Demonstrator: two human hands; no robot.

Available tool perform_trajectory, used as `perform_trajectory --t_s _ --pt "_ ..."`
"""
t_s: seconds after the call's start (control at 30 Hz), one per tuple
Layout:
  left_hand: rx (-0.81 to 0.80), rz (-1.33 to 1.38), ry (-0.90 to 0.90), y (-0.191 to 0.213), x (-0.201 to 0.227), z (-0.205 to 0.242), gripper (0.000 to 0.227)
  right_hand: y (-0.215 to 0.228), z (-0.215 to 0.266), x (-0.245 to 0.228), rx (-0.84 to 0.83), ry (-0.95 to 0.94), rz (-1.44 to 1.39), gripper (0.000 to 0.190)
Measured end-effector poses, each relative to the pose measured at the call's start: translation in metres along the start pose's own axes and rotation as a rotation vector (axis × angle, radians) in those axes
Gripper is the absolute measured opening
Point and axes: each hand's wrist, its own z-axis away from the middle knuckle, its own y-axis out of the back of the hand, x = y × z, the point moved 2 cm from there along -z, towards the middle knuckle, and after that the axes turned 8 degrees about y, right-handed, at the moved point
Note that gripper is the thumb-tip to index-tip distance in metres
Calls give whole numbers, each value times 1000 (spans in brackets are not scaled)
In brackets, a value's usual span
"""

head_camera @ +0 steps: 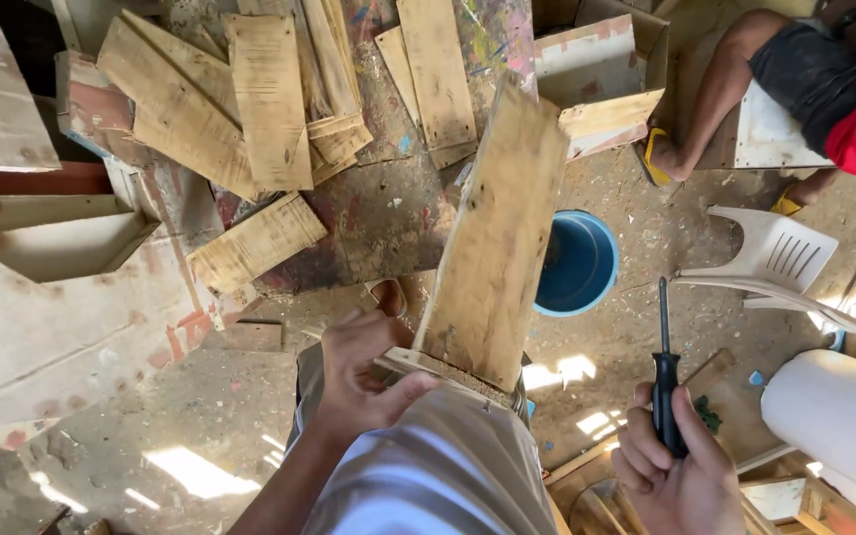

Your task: Assembling a wooden box from planks using a screwdriver to align and pry pieces into place.

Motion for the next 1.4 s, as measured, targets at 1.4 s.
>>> perform_trajectory --t_s 1.4 --pt "-295 846 263 30 47 5 36 -45 34 -36 34 501 917 34"
